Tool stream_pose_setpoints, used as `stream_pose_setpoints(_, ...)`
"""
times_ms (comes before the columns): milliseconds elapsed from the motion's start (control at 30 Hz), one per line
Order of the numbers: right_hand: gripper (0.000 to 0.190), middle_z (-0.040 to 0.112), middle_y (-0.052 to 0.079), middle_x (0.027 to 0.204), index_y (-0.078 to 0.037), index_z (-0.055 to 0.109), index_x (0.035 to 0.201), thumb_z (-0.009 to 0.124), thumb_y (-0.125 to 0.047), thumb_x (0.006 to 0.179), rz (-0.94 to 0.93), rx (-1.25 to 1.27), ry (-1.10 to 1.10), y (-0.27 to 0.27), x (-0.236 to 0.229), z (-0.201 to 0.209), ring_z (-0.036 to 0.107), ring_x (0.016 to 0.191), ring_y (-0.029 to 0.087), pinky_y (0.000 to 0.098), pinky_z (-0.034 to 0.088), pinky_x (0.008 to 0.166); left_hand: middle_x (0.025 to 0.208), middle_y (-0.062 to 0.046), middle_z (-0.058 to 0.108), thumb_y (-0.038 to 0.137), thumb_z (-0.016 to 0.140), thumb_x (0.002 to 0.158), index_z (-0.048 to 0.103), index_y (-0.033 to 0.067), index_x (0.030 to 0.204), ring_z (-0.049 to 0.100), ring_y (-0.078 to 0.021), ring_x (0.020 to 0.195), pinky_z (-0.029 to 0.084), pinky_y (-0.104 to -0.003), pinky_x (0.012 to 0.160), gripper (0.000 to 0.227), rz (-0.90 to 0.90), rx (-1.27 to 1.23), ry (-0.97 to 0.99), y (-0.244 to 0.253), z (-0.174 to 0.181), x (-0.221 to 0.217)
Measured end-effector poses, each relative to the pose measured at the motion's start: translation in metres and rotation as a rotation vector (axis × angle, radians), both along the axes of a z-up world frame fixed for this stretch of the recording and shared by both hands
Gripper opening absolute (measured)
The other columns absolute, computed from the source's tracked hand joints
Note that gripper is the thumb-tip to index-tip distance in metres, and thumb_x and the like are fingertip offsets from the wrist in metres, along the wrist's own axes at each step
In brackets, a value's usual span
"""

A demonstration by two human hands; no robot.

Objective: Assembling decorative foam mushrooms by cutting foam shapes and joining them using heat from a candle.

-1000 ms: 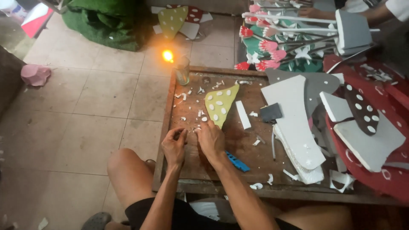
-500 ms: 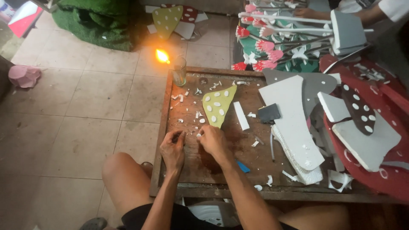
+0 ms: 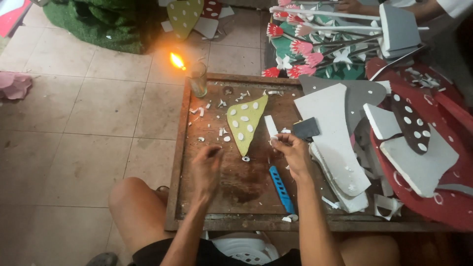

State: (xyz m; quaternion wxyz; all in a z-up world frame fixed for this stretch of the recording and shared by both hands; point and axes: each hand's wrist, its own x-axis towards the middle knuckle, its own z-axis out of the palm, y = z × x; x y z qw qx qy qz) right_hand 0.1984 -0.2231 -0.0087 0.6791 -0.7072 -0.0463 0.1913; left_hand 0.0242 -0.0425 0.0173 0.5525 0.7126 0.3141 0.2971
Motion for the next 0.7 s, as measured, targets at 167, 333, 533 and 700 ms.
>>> stream_pose_setpoints(167,0.024,0.066,0.005,0.082,-0.005,0.073,0.101,0.082,-0.015,0.081,-0.079,-0.07,-0.094,0.023,0.028,0.008,0.064,0.067,0.012,0.0242,0.053,0.061,0.102,-0.01,0.07,0.007,0.078,0.075,0.072,0.0103,0.092,0.067,-0.0306,0.104,0.054,-0.037,0.087,0.019,-0.277,0.578,0.057,-0.01,-0.007,0.031)
stream_pose_setpoints(333,0.017,0.071,0.006,0.077,-0.007,0.072,0.1,0.077,-0.011,0.084,-0.097,-0.159,-0.187,0.05,0.089,0.014,0.066,0.063,0.008,0.0188,0.053,0.058,0.13,-0.012,0.061,0.022,0.069,0.085,0.069,0.0105,0.095,0.049,-0.0356,0.132,0.035,-0.054,0.11,0.015,-0.503,1.06,0.225,-0.019,-0.014,0.053)
stream_pose_setpoints(533,0.03,0.07,0.017,0.09,0.005,0.068,0.107,0.079,-0.005,0.081,0.167,-0.13,-0.195,0.072,0.11,0.022,0.071,0.074,0.02,0.0224,0.059,0.061,0.109,-0.01,0.071,0.01,0.063,0.077,0.061,0.0114,0.098,0.061,-0.0304,0.121,0.024,-0.061,0.114,0.021,-0.524,1.101,0.249,0.015,-0.032,0.053)
stream_pose_setpoints(700,0.025,0.072,0.011,0.079,-0.004,0.075,0.096,0.084,-0.007,0.074,0.326,-0.351,-0.366,0.075,0.09,0.034,0.07,0.07,0.018,0.0289,0.057,0.058,0.118,-0.013,0.063,0.006,0.062,0.079,0.06,0.0086,0.098,0.057,-0.0339,0.121,0.03,-0.06,0.111,0.019,-0.475,1.151,0.074,0.026,-0.031,0.048)
